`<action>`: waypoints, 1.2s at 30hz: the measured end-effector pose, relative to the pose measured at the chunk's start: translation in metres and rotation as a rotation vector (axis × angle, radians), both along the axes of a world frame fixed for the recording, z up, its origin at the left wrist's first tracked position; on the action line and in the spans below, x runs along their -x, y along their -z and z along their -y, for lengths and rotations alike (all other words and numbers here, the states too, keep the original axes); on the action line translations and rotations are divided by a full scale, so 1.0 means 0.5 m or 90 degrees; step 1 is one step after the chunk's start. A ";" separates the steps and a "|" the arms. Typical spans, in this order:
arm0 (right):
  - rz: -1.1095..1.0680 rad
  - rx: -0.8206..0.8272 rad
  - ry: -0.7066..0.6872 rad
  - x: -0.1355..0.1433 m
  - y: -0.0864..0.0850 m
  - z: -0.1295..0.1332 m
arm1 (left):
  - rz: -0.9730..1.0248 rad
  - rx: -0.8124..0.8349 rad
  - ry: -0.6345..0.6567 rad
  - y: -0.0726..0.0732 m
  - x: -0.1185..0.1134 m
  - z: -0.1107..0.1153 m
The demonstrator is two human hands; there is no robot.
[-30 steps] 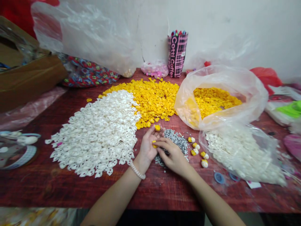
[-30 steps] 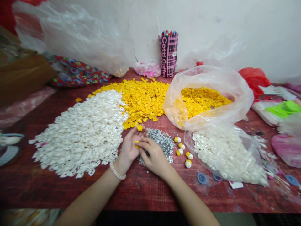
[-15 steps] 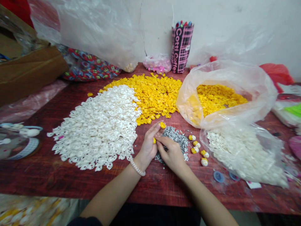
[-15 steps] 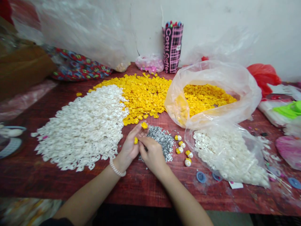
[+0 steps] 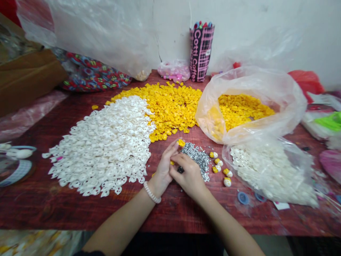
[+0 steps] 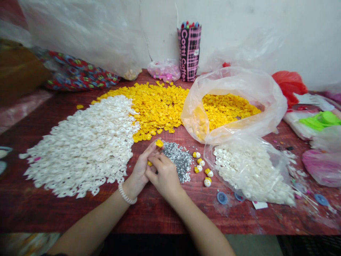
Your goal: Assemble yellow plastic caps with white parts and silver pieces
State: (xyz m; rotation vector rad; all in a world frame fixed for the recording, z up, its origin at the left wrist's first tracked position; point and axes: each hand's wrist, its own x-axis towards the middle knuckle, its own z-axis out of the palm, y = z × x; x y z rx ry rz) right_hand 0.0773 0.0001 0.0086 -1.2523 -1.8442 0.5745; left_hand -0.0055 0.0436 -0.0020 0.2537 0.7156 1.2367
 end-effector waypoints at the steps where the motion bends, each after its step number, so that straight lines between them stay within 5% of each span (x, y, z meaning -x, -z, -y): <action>1: 0.020 -0.010 0.001 0.002 0.001 0.001 | -0.001 -0.002 0.003 0.001 0.000 0.000; 8: -0.086 0.011 -0.048 -0.043 -0.013 0.000 | 0.017 -0.057 -0.013 -0.010 0.005 0.004; 13: -0.212 0.012 0.090 -0.106 -0.046 -0.014 | 0.002 -0.102 0.038 -0.016 -0.008 0.018; 22: -0.131 -0.039 0.043 -0.139 -0.060 -0.013 | -0.198 -0.201 0.069 -0.021 -0.017 0.039; 28: -0.061 -0.011 -0.055 -0.146 -0.064 -0.017 | -0.210 -0.218 0.076 -0.025 -0.017 0.040; 36: -0.069 -0.012 -0.039 -0.150 -0.057 -0.020 | -0.182 -0.191 0.075 -0.024 -0.018 0.038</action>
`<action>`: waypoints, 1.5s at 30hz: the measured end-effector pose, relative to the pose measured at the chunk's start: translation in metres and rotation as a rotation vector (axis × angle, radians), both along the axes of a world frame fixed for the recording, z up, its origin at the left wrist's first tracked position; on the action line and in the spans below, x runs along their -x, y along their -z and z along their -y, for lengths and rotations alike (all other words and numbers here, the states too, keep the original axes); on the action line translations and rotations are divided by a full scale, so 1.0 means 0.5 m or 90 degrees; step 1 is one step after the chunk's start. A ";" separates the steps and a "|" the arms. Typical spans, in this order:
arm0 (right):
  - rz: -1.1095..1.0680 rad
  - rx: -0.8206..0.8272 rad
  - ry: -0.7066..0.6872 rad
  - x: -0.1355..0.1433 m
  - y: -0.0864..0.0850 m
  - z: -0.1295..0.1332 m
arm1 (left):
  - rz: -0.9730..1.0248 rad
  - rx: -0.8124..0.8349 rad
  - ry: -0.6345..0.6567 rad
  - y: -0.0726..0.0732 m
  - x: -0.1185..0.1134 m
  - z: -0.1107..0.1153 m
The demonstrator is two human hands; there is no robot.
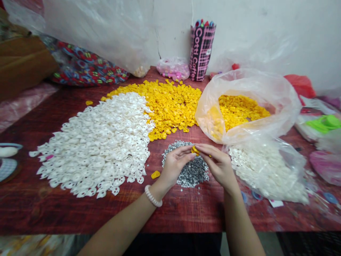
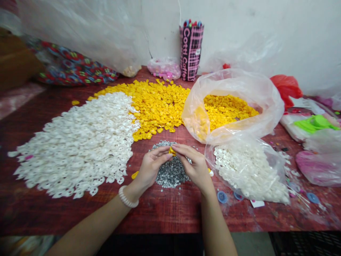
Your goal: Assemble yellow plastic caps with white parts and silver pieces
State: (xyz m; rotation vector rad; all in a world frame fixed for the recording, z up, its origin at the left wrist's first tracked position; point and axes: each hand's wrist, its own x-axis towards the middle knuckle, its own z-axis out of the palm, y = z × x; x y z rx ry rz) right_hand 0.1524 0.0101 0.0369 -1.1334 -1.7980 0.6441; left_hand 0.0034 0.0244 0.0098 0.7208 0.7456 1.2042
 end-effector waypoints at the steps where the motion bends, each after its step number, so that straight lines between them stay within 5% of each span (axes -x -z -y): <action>1: -0.002 0.007 -0.002 -0.001 0.000 0.000 | -0.001 0.003 -0.002 0.000 0.000 0.000; 18: 0.039 -0.021 -0.056 -0.023 0.007 0.000 | -0.088 -0.002 0.021 0.000 0.012 0.000; 34: 0.096 -0.140 -0.001 0.002 0.042 -0.005 | -0.239 -0.052 -0.039 -0.009 0.017 -0.004; 39: 0.091 -0.119 0.019 0.008 0.042 -0.005 | -0.221 -0.081 -0.046 -0.009 0.016 -0.001; 45: 0.170 -0.238 0.080 0.011 0.049 -0.007 | -0.155 -0.092 -0.014 -0.007 0.016 -0.003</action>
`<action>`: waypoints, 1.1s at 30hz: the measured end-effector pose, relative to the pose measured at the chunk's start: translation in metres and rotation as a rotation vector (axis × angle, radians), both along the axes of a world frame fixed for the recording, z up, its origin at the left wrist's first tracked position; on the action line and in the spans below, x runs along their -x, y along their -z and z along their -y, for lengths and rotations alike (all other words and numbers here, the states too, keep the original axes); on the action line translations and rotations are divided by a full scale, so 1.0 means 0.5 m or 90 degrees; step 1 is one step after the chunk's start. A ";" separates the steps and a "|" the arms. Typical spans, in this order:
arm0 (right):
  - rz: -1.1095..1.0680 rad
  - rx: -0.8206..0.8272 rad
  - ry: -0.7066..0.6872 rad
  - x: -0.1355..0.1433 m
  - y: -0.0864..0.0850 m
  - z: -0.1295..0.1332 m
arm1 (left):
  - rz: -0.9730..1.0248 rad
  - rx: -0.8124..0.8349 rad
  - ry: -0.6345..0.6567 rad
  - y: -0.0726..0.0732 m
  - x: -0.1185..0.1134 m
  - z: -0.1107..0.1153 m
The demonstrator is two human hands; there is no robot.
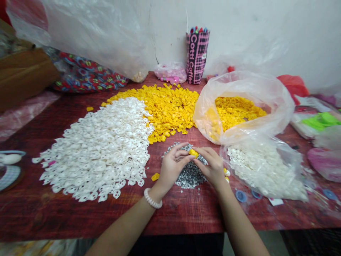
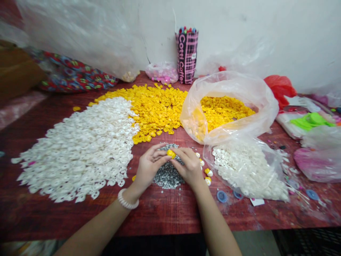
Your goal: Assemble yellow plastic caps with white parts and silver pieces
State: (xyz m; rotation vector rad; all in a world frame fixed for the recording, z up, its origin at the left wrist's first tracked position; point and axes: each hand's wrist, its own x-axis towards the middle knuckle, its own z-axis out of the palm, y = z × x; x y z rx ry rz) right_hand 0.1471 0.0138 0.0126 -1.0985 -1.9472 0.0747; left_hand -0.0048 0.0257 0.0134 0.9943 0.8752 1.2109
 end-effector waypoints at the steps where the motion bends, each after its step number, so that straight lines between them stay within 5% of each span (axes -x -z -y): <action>1: 0.023 -0.015 0.000 0.000 0.001 0.000 | 0.020 0.009 0.010 0.001 0.000 -0.002; 8: 0.037 -0.011 -0.032 0.008 -0.006 0.013 | 0.054 0.010 0.058 0.013 0.008 -0.012; 17: -0.107 0.161 -0.085 0.019 -0.016 0.016 | -0.056 -0.068 0.047 0.007 0.012 -0.015; 20: -0.214 0.255 -0.071 0.011 -0.011 0.005 | -0.168 -0.135 0.064 -0.011 0.042 -0.028; 22: -0.331 0.304 -0.040 -0.002 -0.002 -0.006 | -0.295 -0.188 0.003 -0.020 0.081 -0.034; 25: -0.490 0.356 0.009 -0.020 0.012 -0.021 | -0.690 -0.268 -0.137 -0.020 0.162 -0.037; 28: -0.535 0.414 0.012 -0.024 0.018 -0.027 | -0.999 -0.301 -0.163 -0.012 0.237 -0.031; 33: -0.441 0.510 -0.067 -0.004 0.015 -0.017 | -1.121 -0.337 -0.094 -0.005 0.262 -0.018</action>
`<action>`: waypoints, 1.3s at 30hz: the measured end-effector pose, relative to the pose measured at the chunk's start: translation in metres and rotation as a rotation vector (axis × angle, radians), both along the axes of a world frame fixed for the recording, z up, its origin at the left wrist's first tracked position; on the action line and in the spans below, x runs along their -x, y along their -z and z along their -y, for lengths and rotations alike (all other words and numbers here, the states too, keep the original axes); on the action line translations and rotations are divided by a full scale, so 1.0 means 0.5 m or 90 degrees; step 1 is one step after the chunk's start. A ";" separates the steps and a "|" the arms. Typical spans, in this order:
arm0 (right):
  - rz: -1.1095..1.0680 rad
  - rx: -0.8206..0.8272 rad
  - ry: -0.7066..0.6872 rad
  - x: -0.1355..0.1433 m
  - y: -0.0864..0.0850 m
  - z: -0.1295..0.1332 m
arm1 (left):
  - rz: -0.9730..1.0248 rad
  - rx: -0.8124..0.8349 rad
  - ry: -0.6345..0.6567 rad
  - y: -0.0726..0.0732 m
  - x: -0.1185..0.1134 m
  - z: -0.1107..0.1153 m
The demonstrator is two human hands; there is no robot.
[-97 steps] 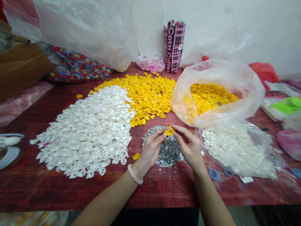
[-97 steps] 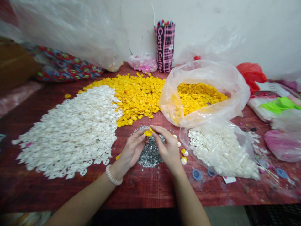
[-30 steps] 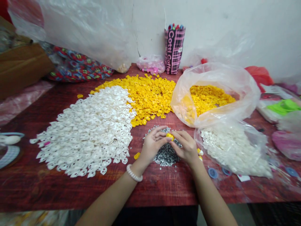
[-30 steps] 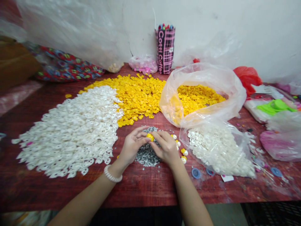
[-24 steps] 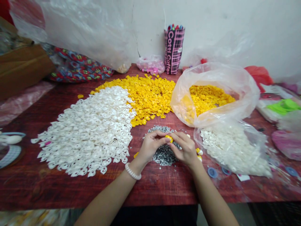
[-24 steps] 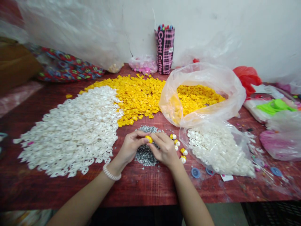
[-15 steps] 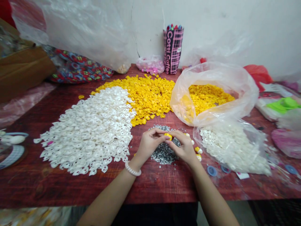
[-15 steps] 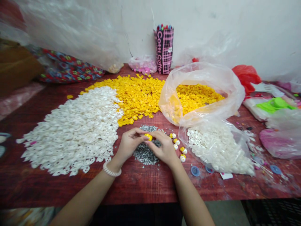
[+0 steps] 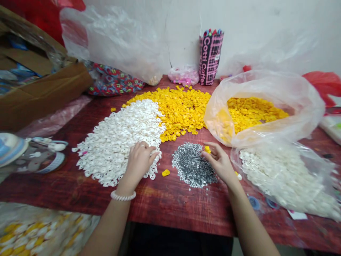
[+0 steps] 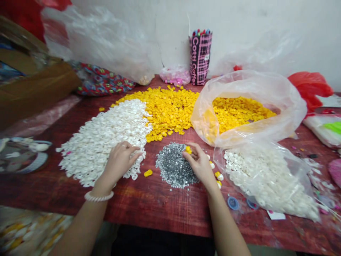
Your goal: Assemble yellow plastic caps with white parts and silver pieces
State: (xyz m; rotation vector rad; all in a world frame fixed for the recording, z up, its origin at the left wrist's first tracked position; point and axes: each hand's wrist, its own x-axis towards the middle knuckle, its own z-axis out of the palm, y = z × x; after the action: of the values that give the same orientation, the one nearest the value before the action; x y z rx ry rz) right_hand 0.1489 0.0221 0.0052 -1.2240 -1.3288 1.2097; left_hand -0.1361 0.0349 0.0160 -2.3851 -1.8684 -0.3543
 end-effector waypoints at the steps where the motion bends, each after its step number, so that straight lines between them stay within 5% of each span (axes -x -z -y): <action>1: 0.015 0.002 -0.006 0.004 0.000 0.002 | 0.000 0.001 0.015 0.000 -0.006 0.002; 15: 0.150 -0.108 0.017 0.012 0.004 0.006 | 0.102 0.008 0.093 0.007 -0.050 0.051; 22: 0.196 -0.123 0.005 0.015 0.004 0.007 | 0.052 0.015 0.110 0.033 -0.073 0.055; 25: 0.239 -0.151 0.008 0.017 0.000 0.011 | 0.161 0.003 0.096 0.035 -0.080 0.057; 28: 0.223 -0.215 0.012 0.028 -0.010 0.020 | 0.409 0.031 0.028 0.026 -0.103 0.060; 32: 0.205 -0.319 -0.012 0.041 -0.024 0.029 | 0.767 0.262 0.066 0.002 -0.165 0.047; 39: 0.395 -0.516 0.031 0.009 -0.008 0.010 | 0.750 0.296 0.175 -0.005 -0.232 -0.001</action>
State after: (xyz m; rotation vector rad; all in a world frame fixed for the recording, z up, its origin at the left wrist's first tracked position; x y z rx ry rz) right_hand 0.1443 0.0173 0.0090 -1.0215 -1.9516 0.1502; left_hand -0.0203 0.0354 0.0185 -3.0693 -2.0750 -1.8707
